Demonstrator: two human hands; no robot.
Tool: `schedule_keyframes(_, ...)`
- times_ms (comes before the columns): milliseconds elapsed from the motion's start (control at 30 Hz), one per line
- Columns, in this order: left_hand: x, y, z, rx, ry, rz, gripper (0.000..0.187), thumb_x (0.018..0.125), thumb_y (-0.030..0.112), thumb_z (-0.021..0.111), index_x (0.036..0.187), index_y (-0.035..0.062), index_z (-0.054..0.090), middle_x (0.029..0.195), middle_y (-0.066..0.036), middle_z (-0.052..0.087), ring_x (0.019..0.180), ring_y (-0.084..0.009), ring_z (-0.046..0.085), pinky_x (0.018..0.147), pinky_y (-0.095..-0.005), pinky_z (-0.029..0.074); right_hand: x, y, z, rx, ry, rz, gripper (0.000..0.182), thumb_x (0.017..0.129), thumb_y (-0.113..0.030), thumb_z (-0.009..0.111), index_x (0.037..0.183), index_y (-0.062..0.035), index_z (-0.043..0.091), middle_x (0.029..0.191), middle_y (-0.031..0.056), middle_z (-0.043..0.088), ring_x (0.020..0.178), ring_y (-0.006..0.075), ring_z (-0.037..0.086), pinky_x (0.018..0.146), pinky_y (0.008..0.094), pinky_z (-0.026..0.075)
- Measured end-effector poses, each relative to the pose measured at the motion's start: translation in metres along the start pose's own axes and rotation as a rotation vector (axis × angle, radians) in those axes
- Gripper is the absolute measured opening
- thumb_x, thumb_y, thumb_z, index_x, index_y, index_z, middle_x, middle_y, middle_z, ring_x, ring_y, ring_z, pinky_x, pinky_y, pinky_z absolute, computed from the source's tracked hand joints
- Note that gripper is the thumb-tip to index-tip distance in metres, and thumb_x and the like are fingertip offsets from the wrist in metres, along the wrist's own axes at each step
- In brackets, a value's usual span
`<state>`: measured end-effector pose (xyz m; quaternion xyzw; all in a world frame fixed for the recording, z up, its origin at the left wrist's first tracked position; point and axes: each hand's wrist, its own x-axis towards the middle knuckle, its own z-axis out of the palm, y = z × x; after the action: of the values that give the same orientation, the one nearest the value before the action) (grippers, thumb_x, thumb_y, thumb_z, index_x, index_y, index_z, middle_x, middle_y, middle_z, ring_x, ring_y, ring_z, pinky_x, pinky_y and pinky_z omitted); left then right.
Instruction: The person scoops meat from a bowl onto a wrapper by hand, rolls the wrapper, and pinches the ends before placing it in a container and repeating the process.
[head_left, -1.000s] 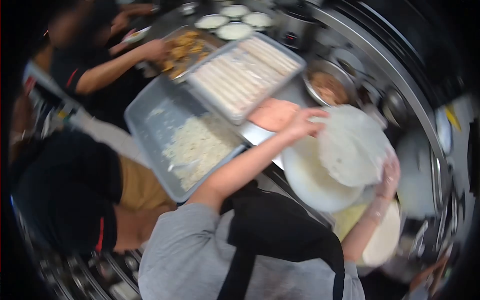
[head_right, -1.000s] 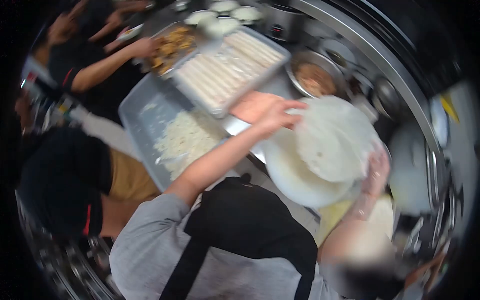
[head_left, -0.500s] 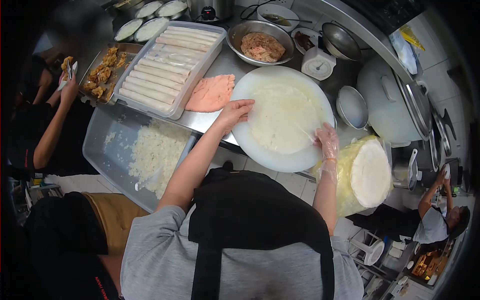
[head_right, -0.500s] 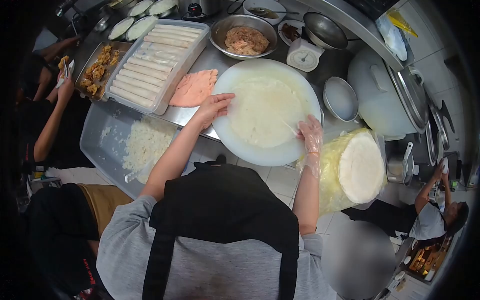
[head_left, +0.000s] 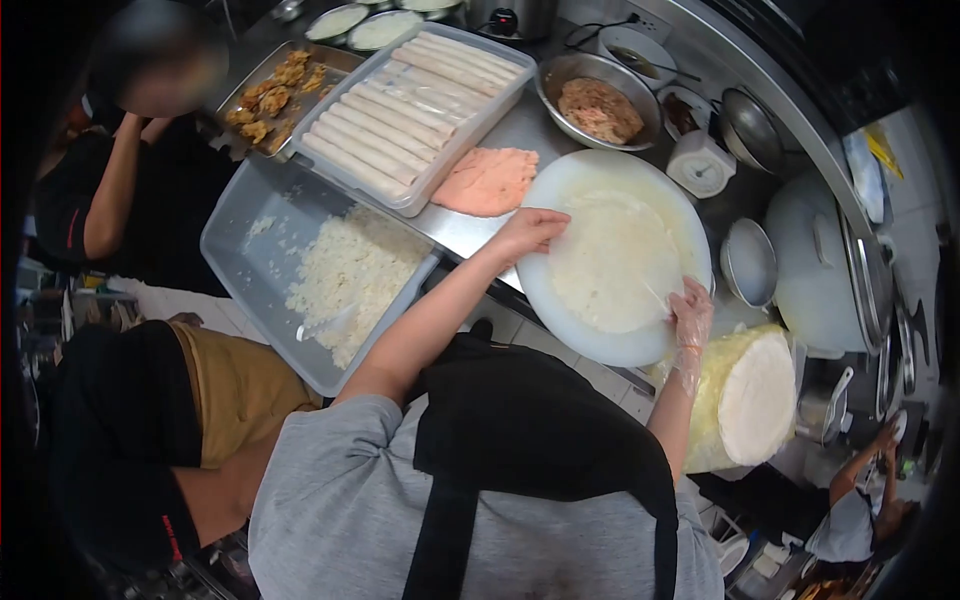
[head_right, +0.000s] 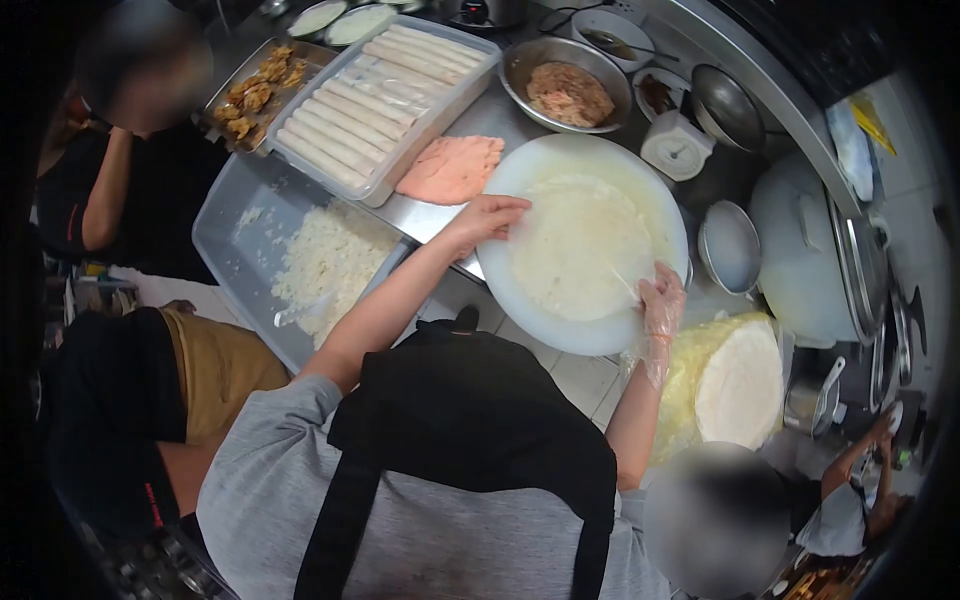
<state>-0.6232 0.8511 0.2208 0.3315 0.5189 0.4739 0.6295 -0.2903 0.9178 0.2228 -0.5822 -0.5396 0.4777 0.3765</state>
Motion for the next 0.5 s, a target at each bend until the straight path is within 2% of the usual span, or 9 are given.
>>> schedule_keyframes(167,0.006,-0.009,0.0,0.058,0.029,0.031,0.032,0.09,0.02,0.058,0.12,0.0059,0.06,0.103,-0.001,0.063,0.091,-0.0072,0.058,0.074,-0.0236,0.048,0.007,0.008,-0.001,-0.018,0.036,0.019,0.044,0.077,-0.006,0.065,0.119,0.0,0.055,0.072,0.0003,0.054,0.05,0.0071,0.048,0.042,0.0221,0.044)
schedule_keyframes(267,0.002,-0.007,0.0,0.053,0.042,0.031,0.033,0.09,0.02,0.059,0.12,0.0054,0.06,0.101,-0.001,0.064,0.087,-0.0077,0.059,0.073,-0.0229,0.048,0.006,-0.012,-0.011,-0.078,-0.101,0.147,0.046,0.081,-0.006,0.063,0.125,-0.0032,0.053,0.079,0.0022,0.056,0.061,0.009,0.052,0.052,0.0226,0.047)
schedule_keyframes(367,0.005,-0.007,0.002,-0.008,0.03,0.031,0.033,0.09,0.021,0.059,0.119,0.0057,0.061,0.099,-0.001,0.064,0.084,-0.0072,0.059,0.072,-0.0228,0.049,0.005,-0.034,-0.048,-0.341,0.238,-0.648,0.058,0.085,-0.011,0.061,0.14,-0.008,0.04,0.094,0.0071,0.058,0.08,0.0145,0.056,0.068,0.0265,0.05)
schedule_keyframes(400,0.006,-0.01,0.0,-0.034,0.032,0.03,0.033,0.089,0.021,0.06,0.118,0.0059,0.061,0.098,-0.001,0.064,0.083,-0.007,0.058,0.072,-0.0229,0.049,0.008,-0.038,-0.089,-0.36,0.342,-0.606,0.068,0.088,-0.009,0.056,0.148,-0.0145,0.026,0.112,0.0095,0.056,0.096,0.0176,0.054,0.081,0.0289,0.048)
schedule_keyframes(433,0.009,-0.013,0.001,-0.005,0.009,0.029,0.032,0.089,0.021,0.06,0.118,0.0065,0.062,0.098,0.0,0.065,0.082,-0.0068,0.058,0.071,-0.0231,0.049,0.006,-0.05,-0.129,-0.25,0.503,-0.607,0.06,0.094,-0.017,0.048,0.148,-0.0122,0.023,0.122,0.0111,0.053,0.102,0.0193,0.053,0.084,0.0298,0.047)
schedule_keyframes(500,0.012,-0.016,-0.006,0.058,0.027,0.03,0.031,0.088,0.021,0.06,0.116,0.0077,0.063,0.098,0.0,0.065,0.081,-0.0065,0.058,0.069,-0.0235,0.05,0.012,-0.063,-0.192,-0.29,0.647,-0.556,0.059,0.093,-0.017,0.049,0.147,-0.0117,0.024,0.121,0.011,0.053,0.101,0.0191,0.054,0.083,0.0296,0.047)
